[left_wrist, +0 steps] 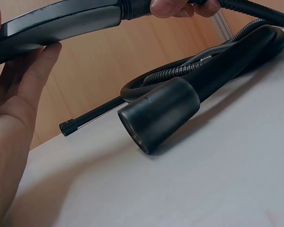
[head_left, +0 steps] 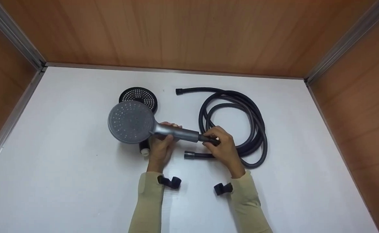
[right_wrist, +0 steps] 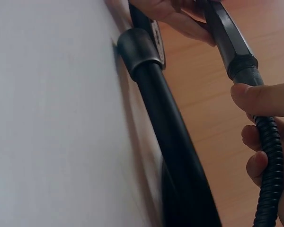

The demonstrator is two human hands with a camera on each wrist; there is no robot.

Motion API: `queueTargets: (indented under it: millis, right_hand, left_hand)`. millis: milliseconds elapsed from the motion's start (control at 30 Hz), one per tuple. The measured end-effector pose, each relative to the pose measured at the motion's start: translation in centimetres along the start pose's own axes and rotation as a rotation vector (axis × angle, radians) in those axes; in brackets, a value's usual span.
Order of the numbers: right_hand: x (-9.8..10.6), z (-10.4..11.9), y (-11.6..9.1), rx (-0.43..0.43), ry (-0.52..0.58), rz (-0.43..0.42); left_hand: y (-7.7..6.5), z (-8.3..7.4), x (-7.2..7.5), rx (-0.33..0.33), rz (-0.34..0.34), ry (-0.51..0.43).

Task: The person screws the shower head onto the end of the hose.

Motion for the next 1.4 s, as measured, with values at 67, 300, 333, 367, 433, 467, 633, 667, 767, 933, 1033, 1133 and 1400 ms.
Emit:
queueTargets:
  millis: [67, 300, 333, 367, 433, 467, 633, 667, 767, 933, 1033, 1133, 1400]
  right_hand:
    - [0.3, 0.2, 0.2, 0.008, -0.014, -0.005]
    - [0.1, -0.2, -0.4, 0.018, -0.05, 0.024]
    - [0.2, -0.2, -0.4, 0.016, -0.053, 0.02]
    - [0.2, -0.3, -0.3, 0.013, -0.055, 0.016]
    - [0.3, -0.3, -0.1, 0.008, -0.05, 0.013]
    - [0.4, -0.3, 0.1, 0.007, -0.047, 0.016]
    - [0.2, 0.2, 1.0, 0.018, -0.022, 0.004]
    - [0.1, 0.3, 1.0, 0.023, -0.022, -0.005]
    - [-0.2, 0.3, 0.6, 0.032, -0.022, -0.033]
    - [0.0, -0.2, -0.5, 0.032, -0.022, -0.038]
    - [-0.1, -0.2, -0.8, 0.024, -0.013, -0.023]
    - [-0.1, -0.2, -0.5, 0.012, -0.007, -0.01]
    - [0.2, -0.1, -0.1, 0.026, 0.007, -0.025]
  left_hand:
    - [0.1, 0.1, -0.1, 0.01, -0.005, -0.002]
    - [-0.3, 0.4, -0.2, 0.032, 0.022, 0.044]
    - [-0.3, 0.4, -0.2, 0.035, 0.029, 0.053]
    - [-0.1, 0.4, -0.2, 0.04, 0.035, 0.058]
    - [0.2, 0.4, -0.2, 0.044, 0.031, 0.058]
    - [0.3, 0.4, -0.2, 0.04, 0.02, 0.06]
    - [1.0, -0.4, 0.0, 0.021, -0.027, 0.045]
    - [1.0, -0.6, 0.1, 0.019, -0.031, 0.044]
    - [0.8, -0.6, 0.3, 0.015, -0.022, 0.023]
    - [-0.3, 0.3, 0.3, 0.014, -0.014, -0.005]
    - [-0.6, 0.4, 0.4, 0.014, -0.012, -0.002]
    - [-0.3, 0.3, 0.3, 0.006, -0.009, -0.002]
    - [0.2, 0.1, 0.2, -0.003, 0.024, 0.004]
Point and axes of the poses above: each hand's wrist, its own y-axis towards the middle knuckle, its own x-axis out of the back of the hand, z = x × y, the point moved 9 cm from there along y, towards the middle knuckle
